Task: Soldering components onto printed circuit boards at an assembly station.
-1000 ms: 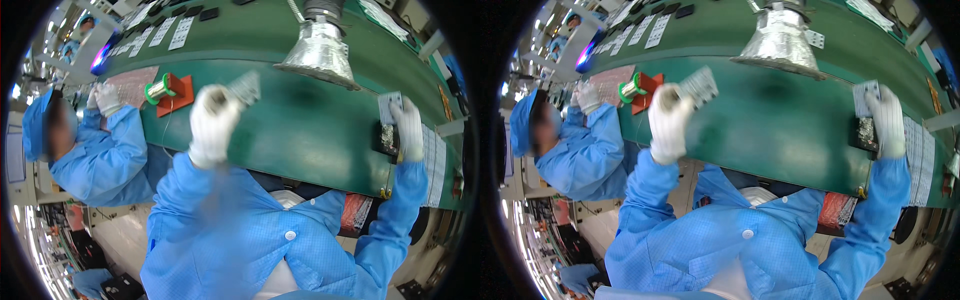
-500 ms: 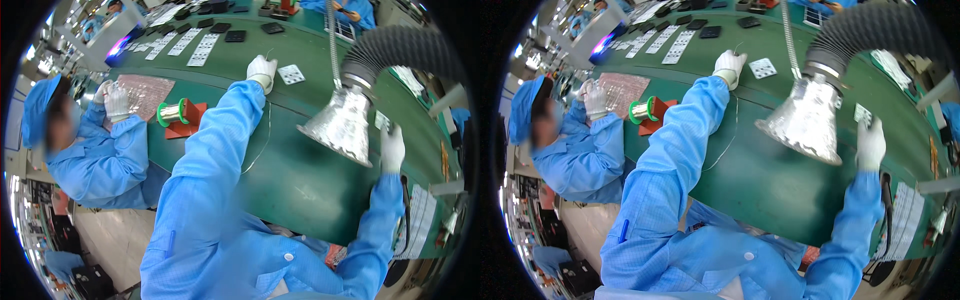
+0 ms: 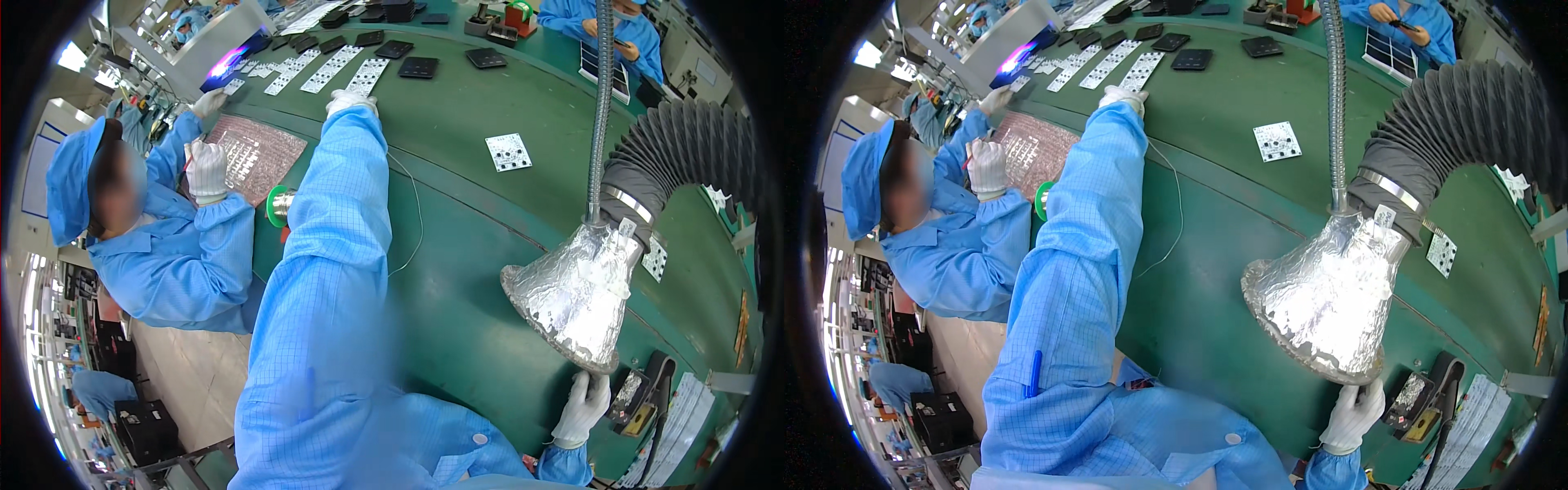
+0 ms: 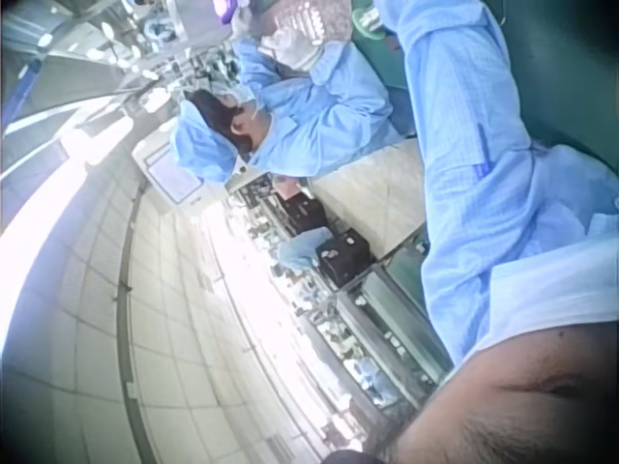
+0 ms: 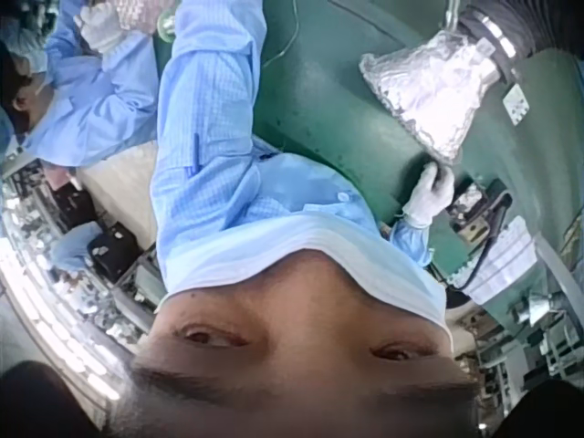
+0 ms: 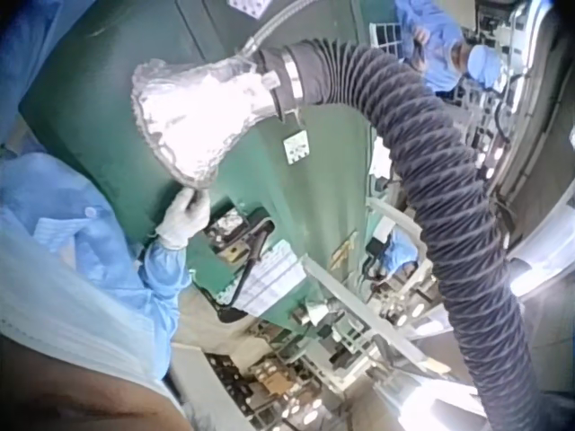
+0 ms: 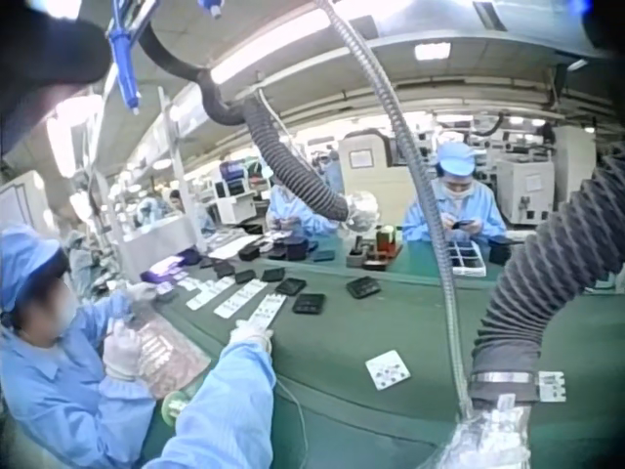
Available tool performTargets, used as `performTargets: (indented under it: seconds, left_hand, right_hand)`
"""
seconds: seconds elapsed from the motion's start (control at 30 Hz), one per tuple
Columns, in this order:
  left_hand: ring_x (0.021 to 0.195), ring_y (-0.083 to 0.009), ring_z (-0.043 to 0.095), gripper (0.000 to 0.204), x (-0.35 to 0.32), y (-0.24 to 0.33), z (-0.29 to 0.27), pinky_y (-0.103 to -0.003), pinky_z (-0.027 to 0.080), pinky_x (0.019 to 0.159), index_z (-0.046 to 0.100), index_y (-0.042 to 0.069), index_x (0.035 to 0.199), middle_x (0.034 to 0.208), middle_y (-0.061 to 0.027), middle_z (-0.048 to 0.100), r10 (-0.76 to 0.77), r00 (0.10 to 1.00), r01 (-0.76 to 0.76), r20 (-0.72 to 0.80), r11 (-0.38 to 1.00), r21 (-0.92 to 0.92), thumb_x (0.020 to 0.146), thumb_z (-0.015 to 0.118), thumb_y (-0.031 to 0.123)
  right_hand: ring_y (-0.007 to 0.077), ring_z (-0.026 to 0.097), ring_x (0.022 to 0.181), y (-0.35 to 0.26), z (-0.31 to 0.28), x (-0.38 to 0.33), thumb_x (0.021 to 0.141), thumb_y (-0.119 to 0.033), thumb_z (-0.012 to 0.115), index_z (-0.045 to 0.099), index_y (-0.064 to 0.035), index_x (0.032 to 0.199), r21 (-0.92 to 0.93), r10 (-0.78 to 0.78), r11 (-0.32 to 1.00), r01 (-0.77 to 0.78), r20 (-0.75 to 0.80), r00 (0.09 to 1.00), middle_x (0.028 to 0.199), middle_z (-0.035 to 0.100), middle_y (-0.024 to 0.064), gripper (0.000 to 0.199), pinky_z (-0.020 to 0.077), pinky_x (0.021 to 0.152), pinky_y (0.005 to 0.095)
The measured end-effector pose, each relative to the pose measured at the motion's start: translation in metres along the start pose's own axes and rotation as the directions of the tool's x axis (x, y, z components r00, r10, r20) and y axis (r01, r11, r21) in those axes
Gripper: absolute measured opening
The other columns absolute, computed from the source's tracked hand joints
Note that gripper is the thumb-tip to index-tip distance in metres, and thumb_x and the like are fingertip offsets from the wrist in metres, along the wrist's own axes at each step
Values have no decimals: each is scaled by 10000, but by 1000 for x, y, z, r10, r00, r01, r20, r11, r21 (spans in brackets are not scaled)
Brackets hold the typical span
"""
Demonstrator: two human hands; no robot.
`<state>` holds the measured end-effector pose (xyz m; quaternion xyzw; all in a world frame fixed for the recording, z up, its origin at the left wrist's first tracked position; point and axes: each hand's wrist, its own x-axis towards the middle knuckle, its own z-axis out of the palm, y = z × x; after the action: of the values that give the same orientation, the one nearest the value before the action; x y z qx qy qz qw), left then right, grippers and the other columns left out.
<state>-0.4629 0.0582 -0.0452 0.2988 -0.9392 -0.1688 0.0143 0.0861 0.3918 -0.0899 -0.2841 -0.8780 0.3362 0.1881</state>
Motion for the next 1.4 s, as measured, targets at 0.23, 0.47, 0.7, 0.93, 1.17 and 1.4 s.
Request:
performTargets:
  seconds: [0.23, 0.47, 0.7, 0.93, 1.17, 1.4]
  left_hand:
    - [1269, -248, 516, 623, -8, 14, -3, -355, 381, 1065, 550, 143, 1338, 1378, -74, 546, 301, 927, -339, 224, 927, 158, 870, 546, 555]
    - [901, -253, 631, 664, -87, 7, -56, -345, 483, 810, 612, -13, 1185, 955, -138, 681, 513, 832, -503, -212, 536, -678, 757, 718, 484]
    - [936, -304, 626, 785, -316, -141, -190, -399, 514, 812, 558, 46, 1249, 1073, -155, 615, 937, 81, -993, -340, 47, -107, 551, 817, 295]
    - [779, -249, 620, 871, -394, -220, -168, -348, 523, 636, 570, 90, 1242, 958, -89, 583, 984, -178, -983, 20, -178, -41, 447, 847, 310]
    - [908, -321, 620, 428, -402, -231, -129, -382, 512, 716, 637, 49, 954, 1058, -165, 593, 970, 51, -974, -238, -4, -228, 575, 815, 142]
    - [758, -309, 584, 173, -432, -215, -130, -381, 483, 594, 564, 7, 745, 760, -125, 549, 907, -209, -952, -365, -274, -136, 670, 718, -17]
  right_hand:
    - [125, 561, 677, -2, -6, -1, 905, -57, 571, 619, 37, 1012, 17, 57, 998, -57, -5, 998, 833, 636, 98, 150, 469, 607, 270]
    - [197, 626, 715, 10, -1, -2, 890, -81, 592, 630, 20, 1028, 189, -82, 978, 87, -36, 996, 851, 660, 128, 175, 507, 670, 306]
    - [140, 612, 641, -45, -51, -39, 923, -174, 579, 622, -12, 1072, 647, 93, 763, -18, -81, 992, 793, 635, 92, 224, 496, 581, 284]
    - [201, 654, 870, -110, -95, -56, 903, -361, 590, 547, 61, 1234, 656, -17, 589, -471, 593, 805, 1058, 655, 162, 538, 518, 767, 283]
    - [176, 647, 869, -82, -80, -83, 903, -240, 560, 538, 82, 1214, 795, -35, 540, -278, 351, 936, 1058, 656, 161, 448, 512, 761, 262]
    - [217, 694, 771, -86, -76, -97, 921, -180, 586, 518, 93, 1212, 756, 49, 584, -295, 330, 943, 1036, 662, 175, 405, 560, 647, 262]
